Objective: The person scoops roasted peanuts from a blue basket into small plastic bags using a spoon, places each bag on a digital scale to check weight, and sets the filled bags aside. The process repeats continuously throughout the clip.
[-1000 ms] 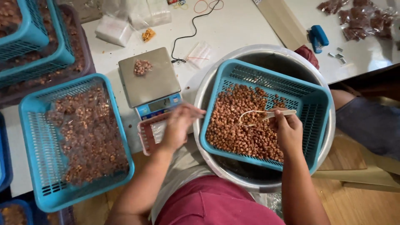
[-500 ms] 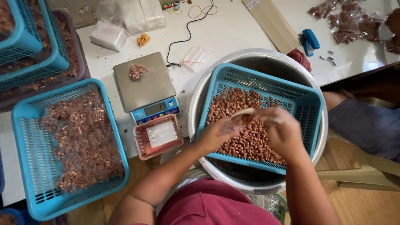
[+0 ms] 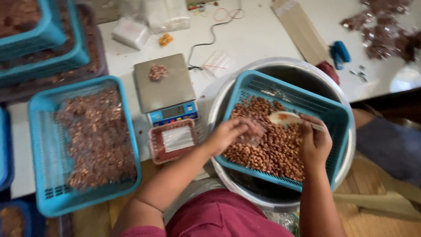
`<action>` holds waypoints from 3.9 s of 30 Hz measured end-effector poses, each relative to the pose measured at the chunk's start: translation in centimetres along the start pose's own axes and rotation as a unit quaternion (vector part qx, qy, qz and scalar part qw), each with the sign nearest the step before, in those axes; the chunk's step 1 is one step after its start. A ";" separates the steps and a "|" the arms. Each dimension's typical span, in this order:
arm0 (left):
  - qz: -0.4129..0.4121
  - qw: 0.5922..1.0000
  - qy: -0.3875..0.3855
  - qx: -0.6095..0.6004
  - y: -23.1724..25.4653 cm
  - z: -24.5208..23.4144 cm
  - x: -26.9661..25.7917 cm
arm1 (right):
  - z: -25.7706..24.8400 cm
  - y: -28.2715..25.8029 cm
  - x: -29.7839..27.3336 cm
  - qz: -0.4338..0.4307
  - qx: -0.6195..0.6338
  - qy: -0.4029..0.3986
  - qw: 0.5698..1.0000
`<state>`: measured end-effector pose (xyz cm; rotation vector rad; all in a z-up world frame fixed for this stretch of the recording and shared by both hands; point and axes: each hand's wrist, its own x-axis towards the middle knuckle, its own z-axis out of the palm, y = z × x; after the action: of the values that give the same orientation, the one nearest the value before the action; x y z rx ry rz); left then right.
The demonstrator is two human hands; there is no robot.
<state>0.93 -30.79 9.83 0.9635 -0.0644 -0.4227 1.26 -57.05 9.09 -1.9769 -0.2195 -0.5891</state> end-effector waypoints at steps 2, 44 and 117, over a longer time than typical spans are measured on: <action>0.075 0.996 0.053 0.004 1.1 -3.0 0.1 | 0.6 1.5 -1.5 0.023 0.001 -0.002 1.000; -0.114 0.959 0.042 -0.256 -4.0 -0.4 0.2 | -1.4 3.8 -6.7 0.131 -0.007 0.046 0.990; -0.060 0.968 -0.125 0.211 -3.6 -4.3 0.6 | -1.3 -5.2 -2.1 0.212 0.024 0.087 0.973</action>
<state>1.39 -29.40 4.38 1.3326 -0.3375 -0.6572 -3.04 -55.57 12.66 -1.8386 0.2892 -0.4664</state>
